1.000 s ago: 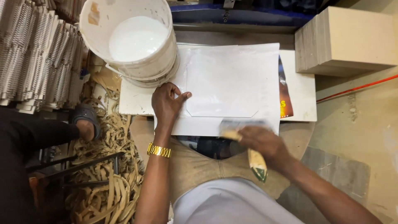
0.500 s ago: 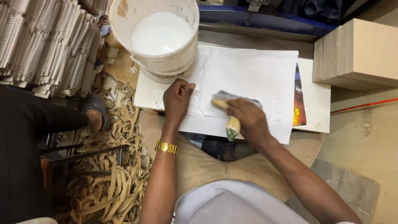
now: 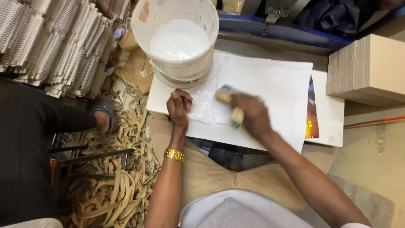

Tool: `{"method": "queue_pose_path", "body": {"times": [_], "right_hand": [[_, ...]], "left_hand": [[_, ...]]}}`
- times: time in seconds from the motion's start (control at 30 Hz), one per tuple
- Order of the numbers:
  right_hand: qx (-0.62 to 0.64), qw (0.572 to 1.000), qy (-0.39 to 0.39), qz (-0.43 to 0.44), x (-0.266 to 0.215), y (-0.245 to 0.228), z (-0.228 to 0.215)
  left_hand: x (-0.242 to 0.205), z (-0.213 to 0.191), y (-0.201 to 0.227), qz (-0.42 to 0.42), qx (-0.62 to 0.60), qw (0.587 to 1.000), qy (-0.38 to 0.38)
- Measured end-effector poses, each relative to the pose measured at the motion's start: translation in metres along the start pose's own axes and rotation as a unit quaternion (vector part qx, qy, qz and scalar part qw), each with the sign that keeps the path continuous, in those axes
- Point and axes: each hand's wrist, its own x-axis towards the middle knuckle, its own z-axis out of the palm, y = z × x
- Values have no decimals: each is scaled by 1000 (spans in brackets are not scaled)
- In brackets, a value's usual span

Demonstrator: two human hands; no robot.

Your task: The person applies white glue to a sheet of paper using a brush, then places a rectangular cardboard piece on top and presses it down. This cycle repeats with additional sheets and cardboard pieces.

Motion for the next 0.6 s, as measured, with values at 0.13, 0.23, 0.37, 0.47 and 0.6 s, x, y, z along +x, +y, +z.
{"method": "queue_pose_path", "body": {"times": [0.13, 0.23, 0.37, 0.47, 0.6], "right_hand": [[86, 996, -34, 16, 4, -72, -6], [139, 987, -50, 58, -2, -58, -24], [38, 997, -59, 45, 37, -108, -52], [122, 988, -91, 38, 3, -92, -33], [193, 969, -65, 143, 37, -73, -37]], "left_hand": [[-1, -1, -2, -14, -28, 999, 8], [3, 1, -4, -10, -38, 999, 16], [-2, 6, 1, 8, -30, 997, 68], [-5, 9, 4, 29, -26, 993, 111], [-7, 13, 3, 53, -24, 986, 157]]}}
